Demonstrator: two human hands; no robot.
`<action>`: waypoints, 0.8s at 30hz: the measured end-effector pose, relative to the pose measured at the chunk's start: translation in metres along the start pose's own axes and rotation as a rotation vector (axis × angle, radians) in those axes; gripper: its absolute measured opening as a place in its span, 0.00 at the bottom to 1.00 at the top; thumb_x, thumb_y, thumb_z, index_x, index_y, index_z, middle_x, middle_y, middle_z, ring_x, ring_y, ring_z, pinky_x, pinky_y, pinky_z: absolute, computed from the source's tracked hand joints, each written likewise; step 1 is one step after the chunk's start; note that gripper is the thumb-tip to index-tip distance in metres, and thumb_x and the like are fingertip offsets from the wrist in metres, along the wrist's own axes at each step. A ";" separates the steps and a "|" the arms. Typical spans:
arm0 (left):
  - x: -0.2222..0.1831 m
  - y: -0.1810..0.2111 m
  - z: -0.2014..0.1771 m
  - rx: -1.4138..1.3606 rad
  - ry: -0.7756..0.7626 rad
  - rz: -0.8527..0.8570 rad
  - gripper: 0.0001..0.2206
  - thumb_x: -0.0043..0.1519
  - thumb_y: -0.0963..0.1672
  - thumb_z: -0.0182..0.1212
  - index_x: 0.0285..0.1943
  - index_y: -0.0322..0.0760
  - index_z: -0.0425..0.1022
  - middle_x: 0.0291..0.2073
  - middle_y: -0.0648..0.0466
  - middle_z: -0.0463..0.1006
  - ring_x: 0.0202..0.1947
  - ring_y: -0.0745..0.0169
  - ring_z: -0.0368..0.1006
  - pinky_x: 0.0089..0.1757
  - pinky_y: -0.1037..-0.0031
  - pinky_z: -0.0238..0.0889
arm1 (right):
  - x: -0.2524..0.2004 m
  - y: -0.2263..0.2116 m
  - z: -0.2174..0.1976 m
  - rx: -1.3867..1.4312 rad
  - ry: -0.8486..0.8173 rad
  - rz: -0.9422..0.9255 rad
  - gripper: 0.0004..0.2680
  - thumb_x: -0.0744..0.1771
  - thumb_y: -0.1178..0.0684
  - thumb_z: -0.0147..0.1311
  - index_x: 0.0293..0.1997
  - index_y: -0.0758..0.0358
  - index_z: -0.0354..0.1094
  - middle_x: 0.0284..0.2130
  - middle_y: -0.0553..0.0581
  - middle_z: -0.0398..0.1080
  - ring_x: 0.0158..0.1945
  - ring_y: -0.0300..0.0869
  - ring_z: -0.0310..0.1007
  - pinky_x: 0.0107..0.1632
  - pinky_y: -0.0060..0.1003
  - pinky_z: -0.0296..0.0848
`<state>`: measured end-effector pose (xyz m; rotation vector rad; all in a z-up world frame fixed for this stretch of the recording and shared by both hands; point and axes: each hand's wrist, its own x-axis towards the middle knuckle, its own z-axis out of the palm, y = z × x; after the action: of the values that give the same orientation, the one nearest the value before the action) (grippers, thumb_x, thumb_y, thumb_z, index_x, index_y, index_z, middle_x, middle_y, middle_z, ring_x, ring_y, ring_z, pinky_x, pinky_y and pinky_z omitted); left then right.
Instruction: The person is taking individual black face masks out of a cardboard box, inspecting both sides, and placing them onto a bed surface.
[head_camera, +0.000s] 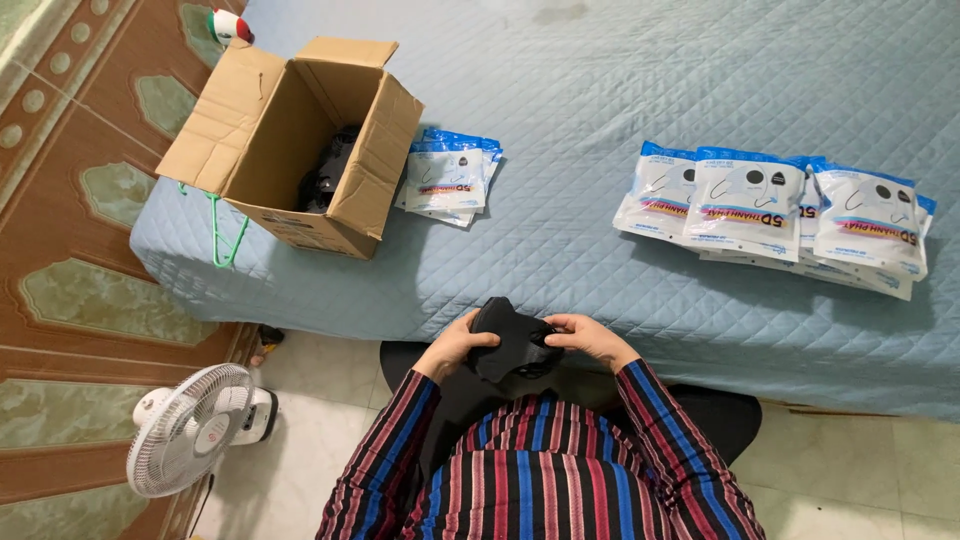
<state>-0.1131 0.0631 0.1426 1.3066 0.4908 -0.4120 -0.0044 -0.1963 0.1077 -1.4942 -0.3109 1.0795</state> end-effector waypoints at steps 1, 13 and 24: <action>0.004 0.006 -0.002 0.001 -0.003 0.002 0.41 0.51 0.42 0.79 0.74 0.31 0.60 0.62 0.38 0.71 0.59 0.39 0.72 0.50 0.54 0.73 | -0.001 -0.001 -0.003 -0.001 0.003 -0.002 0.17 0.63 0.53 0.66 0.58 0.59 0.73 0.48 0.45 0.78 0.46 0.30 0.76 0.50 0.27 0.76; 0.065 0.073 0.067 1.186 0.305 0.697 0.33 0.58 0.43 0.61 0.75 0.51 0.56 0.54 0.41 0.78 0.47 0.31 0.78 0.44 0.45 0.72 | -0.001 -0.012 -0.038 0.479 0.047 -0.107 0.25 0.70 0.32 0.39 0.58 0.68 0.71 0.50 0.67 0.76 0.55 0.53 0.76 0.58 0.52 0.74; 0.081 -0.005 0.134 1.656 0.027 1.345 0.28 0.55 0.38 0.67 0.67 0.44 0.69 0.52 0.47 0.79 0.52 0.41 0.77 0.49 0.56 0.69 | 0.021 0.042 -0.081 1.554 -0.452 0.145 0.30 0.67 0.37 0.58 0.71 0.65 0.50 0.36 0.41 0.62 0.28 0.24 0.63 0.38 0.24 0.73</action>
<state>-0.0342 -0.0700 0.1184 2.7968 -1.0348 0.5318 0.0524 -0.2434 0.0503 0.1194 0.3268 1.2462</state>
